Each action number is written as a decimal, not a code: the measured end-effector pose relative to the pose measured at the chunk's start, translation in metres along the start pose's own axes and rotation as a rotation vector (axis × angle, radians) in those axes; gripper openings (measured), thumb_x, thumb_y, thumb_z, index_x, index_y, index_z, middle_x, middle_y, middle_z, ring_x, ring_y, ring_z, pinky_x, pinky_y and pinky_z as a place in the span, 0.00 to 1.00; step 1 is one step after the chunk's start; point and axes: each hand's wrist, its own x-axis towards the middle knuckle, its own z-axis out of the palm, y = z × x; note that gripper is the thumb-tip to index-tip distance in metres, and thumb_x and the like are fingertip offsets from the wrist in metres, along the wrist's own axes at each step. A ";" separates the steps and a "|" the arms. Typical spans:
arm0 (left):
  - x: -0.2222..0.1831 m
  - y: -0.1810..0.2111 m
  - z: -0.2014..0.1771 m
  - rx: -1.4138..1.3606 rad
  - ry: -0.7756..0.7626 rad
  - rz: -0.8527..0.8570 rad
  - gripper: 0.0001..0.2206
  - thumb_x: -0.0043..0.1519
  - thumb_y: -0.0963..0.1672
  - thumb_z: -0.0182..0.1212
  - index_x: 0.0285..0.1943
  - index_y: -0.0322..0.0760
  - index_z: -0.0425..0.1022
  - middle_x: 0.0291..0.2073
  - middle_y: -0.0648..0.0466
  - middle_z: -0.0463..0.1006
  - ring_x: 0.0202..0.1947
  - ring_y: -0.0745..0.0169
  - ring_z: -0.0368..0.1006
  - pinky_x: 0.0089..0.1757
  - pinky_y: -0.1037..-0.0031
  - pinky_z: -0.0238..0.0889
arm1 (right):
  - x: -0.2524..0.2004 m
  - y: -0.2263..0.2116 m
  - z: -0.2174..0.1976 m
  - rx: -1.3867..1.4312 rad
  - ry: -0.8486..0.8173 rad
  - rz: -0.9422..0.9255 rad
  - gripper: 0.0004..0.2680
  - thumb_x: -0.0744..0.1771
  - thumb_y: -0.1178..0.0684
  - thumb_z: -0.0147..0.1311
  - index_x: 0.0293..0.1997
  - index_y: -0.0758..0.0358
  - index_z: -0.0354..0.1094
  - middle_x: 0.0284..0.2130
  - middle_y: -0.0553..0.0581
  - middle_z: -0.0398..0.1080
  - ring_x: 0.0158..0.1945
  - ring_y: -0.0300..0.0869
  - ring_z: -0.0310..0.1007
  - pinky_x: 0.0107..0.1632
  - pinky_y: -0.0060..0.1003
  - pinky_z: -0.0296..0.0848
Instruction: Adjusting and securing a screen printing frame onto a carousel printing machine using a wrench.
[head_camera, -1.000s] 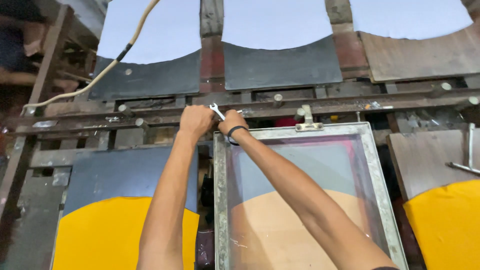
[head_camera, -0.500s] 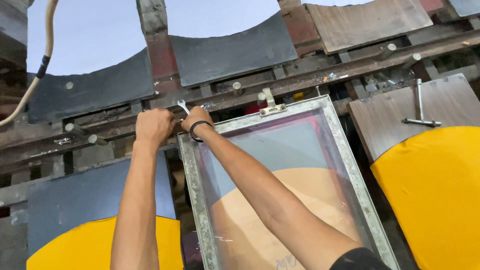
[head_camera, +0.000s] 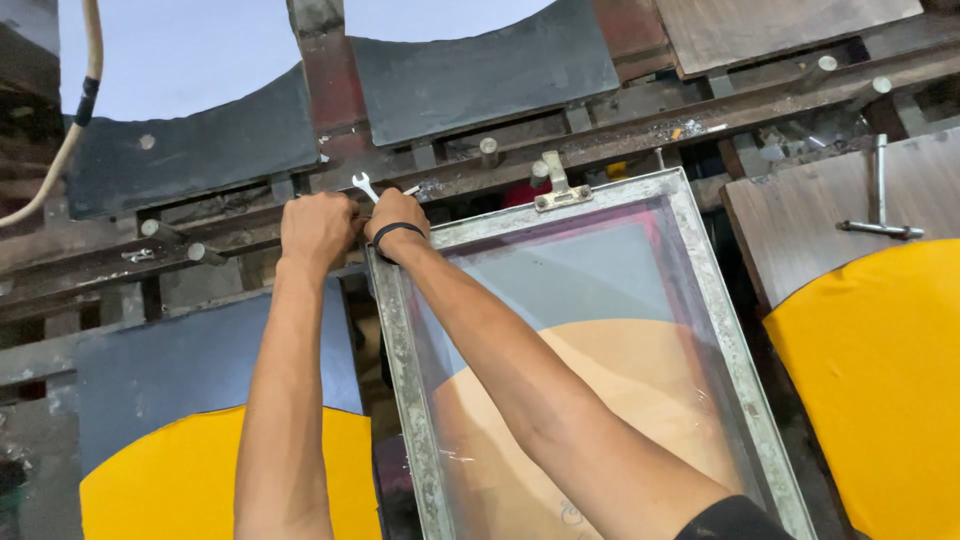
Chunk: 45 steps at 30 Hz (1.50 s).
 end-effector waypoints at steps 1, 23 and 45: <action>0.002 -0.002 0.006 -0.017 0.006 0.012 0.09 0.61 0.53 0.62 0.37 0.56 0.86 0.31 0.56 0.85 0.37 0.49 0.84 0.41 0.59 0.77 | 0.000 -0.001 0.001 -0.005 -0.004 0.016 0.10 0.65 0.60 0.52 0.47 0.73 0.76 0.38 0.69 0.78 0.48 0.59 0.80 0.50 0.55 0.78; 0.001 0.006 -0.008 -0.078 0.103 0.038 0.11 0.56 0.52 0.69 0.34 0.46 0.86 0.28 0.50 0.85 0.35 0.48 0.84 0.39 0.58 0.77 | 0.016 0.049 -0.070 -0.632 -0.269 -0.667 0.11 0.70 0.51 0.49 0.52 0.60 0.77 0.44 0.64 0.79 0.52 0.62 0.77 0.56 0.57 0.74; 0.010 0.001 0.020 -0.101 0.154 0.063 0.13 0.58 0.53 0.65 0.31 0.46 0.85 0.25 0.51 0.84 0.32 0.47 0.83 0.35 0.59 0.76 | 0.054 0.042 -0.003 -1.041 -0.054 -0.898 0.06 0.66 0.53 0.52 0.37 0.55 0.78 0.29 0.58 0.77 0.35 0.53 0.81 0.39 0.49 0.80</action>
